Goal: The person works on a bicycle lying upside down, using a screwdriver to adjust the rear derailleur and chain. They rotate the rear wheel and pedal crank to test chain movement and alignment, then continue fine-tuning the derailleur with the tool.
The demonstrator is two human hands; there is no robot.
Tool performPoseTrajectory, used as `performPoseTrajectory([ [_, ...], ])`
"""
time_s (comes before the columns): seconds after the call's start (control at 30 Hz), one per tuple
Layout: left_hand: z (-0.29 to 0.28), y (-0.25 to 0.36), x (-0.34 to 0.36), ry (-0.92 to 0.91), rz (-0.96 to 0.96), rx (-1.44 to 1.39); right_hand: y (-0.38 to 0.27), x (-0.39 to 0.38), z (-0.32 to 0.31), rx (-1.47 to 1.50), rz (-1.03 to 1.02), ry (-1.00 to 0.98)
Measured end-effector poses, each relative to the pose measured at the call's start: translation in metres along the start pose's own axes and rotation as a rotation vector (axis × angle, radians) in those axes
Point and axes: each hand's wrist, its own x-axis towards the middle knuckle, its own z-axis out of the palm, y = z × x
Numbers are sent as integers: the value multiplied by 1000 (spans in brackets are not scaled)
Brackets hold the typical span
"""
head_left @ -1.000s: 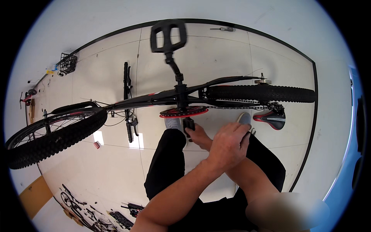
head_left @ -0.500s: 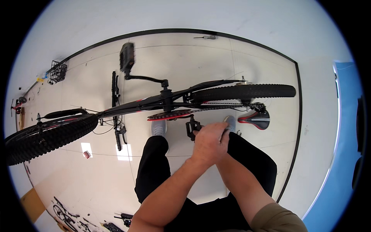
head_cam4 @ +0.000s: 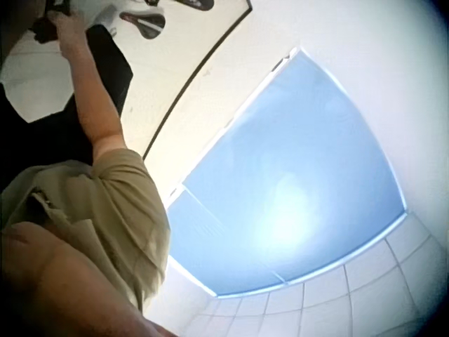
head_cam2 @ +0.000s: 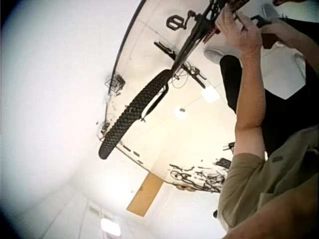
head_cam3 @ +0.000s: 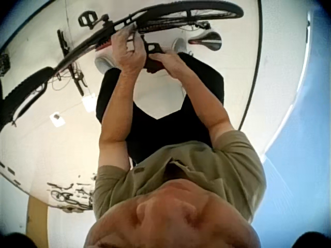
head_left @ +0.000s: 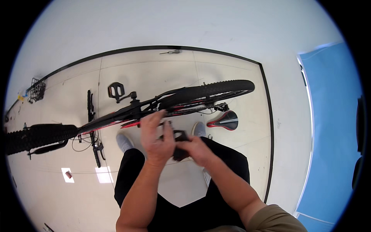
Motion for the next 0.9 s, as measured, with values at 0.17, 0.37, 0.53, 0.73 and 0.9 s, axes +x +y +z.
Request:
performPoseTrajectory([
  [0.17,-44,-20,23,139,-271,-147,26,6,72,-81,-226,-131],
  [0.37,-99,-23,23,197,-399,-11,58,44,155,125,-90,-317],
  [0.53,-87,-37,21,132,-458,-21,149,144,179,-318,-538,-224],
  [0.73,-94,-43,30,153,-505,19,186,215,150,-550,-54,100],
  [0.9,-74,-47,35,221,-511,-34,213,244,-3,-622,-102,424],
])
